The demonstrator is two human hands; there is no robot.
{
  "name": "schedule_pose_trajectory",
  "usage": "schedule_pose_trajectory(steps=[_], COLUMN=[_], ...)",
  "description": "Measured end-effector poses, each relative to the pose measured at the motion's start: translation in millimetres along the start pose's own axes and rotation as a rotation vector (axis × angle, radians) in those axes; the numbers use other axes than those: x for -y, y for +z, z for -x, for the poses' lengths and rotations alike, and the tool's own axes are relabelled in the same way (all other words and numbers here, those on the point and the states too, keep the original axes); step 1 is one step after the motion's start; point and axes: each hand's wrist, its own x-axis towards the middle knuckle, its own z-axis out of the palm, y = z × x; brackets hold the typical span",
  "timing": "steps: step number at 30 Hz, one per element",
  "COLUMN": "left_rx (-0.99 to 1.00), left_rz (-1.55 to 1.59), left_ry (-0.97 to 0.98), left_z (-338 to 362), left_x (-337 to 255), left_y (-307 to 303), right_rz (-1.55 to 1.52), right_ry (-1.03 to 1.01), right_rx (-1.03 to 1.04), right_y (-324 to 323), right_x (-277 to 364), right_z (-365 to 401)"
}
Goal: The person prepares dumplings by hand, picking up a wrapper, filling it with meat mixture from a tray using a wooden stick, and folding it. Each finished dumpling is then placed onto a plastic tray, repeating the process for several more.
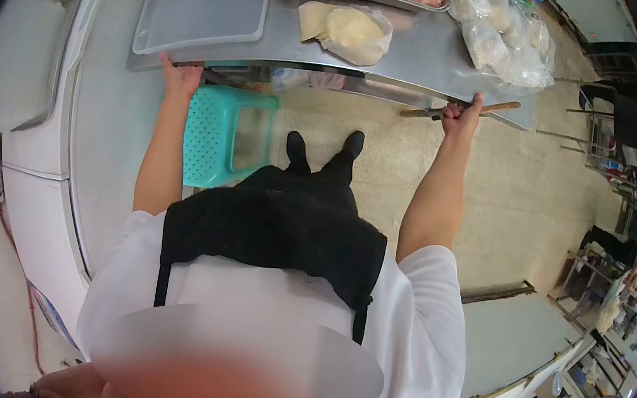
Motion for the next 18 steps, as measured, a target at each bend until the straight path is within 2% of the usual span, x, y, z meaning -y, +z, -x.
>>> schedule_pose_trajectory(steps=[7, 8, 12, 15, 18], left_rx=[-0.038, -0.065, -0.088, -0.058, -0.059], left_rz=[-0.013, 0.011, 0.019, -0.025, 0.011], left_ry=[0.018, -0.006, -0.02, 0.021, 0.049], left_z=[8.3, 9.7, 12.1, 21.4, 13.1], left_x=[2.8, 1.2, -1.8, -2.0, -4.0], left_y=[9.4, 11.9, 16.4, 27.2, 20.4], right_rz=[0.081, 0.124, 0.165, 0.152, 0.126], right_ry=[-0.124, -0.134, -0.189, -0.23, -0.245], right_rx=[-0.064, -0.153, -0.283, -0.267, -0.16], right_y=[-1.4, 0.0, -18.7, -11.9, -1.3], right_x=[-2.0, -0.1, 17.8, 13.7, 12.6], right_z=[-5.0, -7.0, -44.3, -39.3, -21.1])
